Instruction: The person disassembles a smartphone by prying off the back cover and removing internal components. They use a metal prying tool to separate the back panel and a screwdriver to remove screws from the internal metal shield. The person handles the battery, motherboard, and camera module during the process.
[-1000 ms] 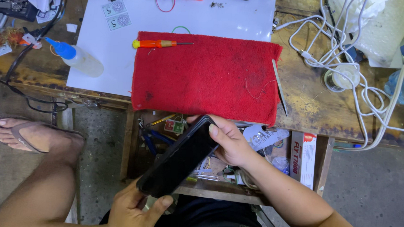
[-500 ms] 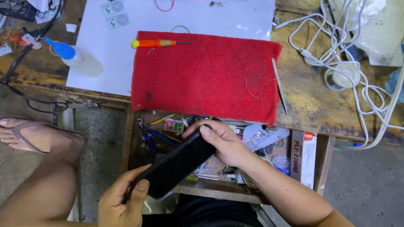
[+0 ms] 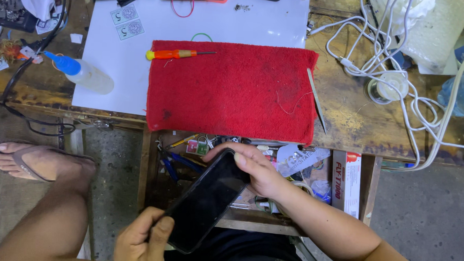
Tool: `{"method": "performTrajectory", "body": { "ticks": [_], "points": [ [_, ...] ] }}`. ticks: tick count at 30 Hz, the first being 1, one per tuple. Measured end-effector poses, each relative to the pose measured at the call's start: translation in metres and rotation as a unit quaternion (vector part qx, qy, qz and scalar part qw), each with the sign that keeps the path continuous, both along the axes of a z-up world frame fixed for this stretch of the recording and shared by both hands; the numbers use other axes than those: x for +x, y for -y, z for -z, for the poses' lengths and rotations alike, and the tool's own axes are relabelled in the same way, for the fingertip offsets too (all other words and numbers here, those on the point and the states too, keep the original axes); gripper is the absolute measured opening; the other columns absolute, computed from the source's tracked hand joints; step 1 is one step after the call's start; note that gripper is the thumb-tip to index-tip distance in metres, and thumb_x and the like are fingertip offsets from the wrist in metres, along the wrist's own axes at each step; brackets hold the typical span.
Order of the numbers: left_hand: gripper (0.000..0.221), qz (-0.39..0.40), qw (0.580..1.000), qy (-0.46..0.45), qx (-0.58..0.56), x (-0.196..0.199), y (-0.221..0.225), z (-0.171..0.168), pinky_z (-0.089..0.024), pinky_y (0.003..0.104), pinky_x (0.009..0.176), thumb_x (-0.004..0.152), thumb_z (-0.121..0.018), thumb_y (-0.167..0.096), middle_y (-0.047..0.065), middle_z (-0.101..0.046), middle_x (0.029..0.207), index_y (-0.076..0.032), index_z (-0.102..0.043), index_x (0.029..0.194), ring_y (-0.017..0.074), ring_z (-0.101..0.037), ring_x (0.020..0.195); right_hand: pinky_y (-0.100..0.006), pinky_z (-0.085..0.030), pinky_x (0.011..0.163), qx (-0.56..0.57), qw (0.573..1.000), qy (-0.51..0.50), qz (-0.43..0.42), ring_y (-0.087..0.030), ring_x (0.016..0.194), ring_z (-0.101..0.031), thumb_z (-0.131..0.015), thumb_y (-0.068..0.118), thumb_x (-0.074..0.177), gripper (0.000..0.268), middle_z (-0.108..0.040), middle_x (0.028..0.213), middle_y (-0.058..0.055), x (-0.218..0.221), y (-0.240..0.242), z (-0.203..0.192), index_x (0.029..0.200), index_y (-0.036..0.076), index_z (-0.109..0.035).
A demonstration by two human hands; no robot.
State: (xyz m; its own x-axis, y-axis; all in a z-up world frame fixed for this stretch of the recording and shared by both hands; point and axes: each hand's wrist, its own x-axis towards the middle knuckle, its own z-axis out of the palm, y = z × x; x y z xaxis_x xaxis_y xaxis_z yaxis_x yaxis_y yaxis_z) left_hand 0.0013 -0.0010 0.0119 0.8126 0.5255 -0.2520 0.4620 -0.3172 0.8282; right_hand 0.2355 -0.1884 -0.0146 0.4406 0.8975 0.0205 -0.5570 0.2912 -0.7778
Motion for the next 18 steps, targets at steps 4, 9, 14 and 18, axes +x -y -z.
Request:
{"method": "performTrajectory", "body": {
  "ticks": [4, 9, 14, 18],
  "points": [
    [0.033, -0.074, 0.991, 0.085, -0.071, -0.007, -0.004, 0.019, -0.041, 0.023, 0.057, 0.102, -0.059, -0.026, 0.002, -0.062, 0.062, -0.001, -0.076, 0.091, 0.005, -0.052, 0.059, -0.032, -0.051, 0.106, 0.054, 0.998, 0.034, -0.004, -0.018, 0.117, -0.066, -0.072, 0.057, 0.093, 0.074, -0.071, 0.125, -0.01, -0.002, 0.001, 0.007, 0.134, -0.003, -0.062],
    [0.032, -0.098, 0.957, 0.157, -0.223, -0.014, -0.003, 0.036, -0.05, 0.026, 0.068, 0.101, -0.062, -0.024, 0.007, -0.071, 0.082, 0.005, -0.071, 0.109, 0.0095, -0.062, 0.073, -0.031, -0.05, 0.105, 0.028, 0.99, 0.122, -0.062, -0.012, 0.115, -0.063, -0.079, 0.03, 0.1, 0.045, -0.072, 0.123, -0.006, -0.012, 0.008, 0.041, 0.129, -0.002, -0.066],
    [0.039, -0.004, 0.961, 0.07, -0.268, -0.004, 0.01, 0.032, -0.062, 0.031, 0.069, 0.084, -0.067, -0.026, 0.01, -0.081, 0.087, -0.002, -0.071, 0.115, 0.0148, -0.076, 0.078, -0.029, -0.052, 0.091, 0.021, 0.999, 0.045, -0.004, -0.011, 0.098, -0.064, -0.078, 0.019, 0.104, 0.029, -0.073, 0.108, -0.005, -0.015, 0.008, 0.059, 0.122, -0.004, -0.071],
    [0.023, -0.093, 0.951, 0.122, -0.27, 0.014, 0.027, 0.017, -0.059, 0.034, 0.065, 0.092, -0.067, -0.014, 0.015, -0.076, 0.077, 0.008, -0.074, 0.097, 0.0187, -0.07, 0.067, -0.03, -0.054, 0.097, 0.051, 0.997, 0.064, 0.012, -0.014, 0.109, -0.068, -0.073, 0.029, 0.104, 0.04, -0.073, 0.119, -0.009, -0.007, 0.004, 0.042, 0.128, -0.002, -0.067]
  ]
}}
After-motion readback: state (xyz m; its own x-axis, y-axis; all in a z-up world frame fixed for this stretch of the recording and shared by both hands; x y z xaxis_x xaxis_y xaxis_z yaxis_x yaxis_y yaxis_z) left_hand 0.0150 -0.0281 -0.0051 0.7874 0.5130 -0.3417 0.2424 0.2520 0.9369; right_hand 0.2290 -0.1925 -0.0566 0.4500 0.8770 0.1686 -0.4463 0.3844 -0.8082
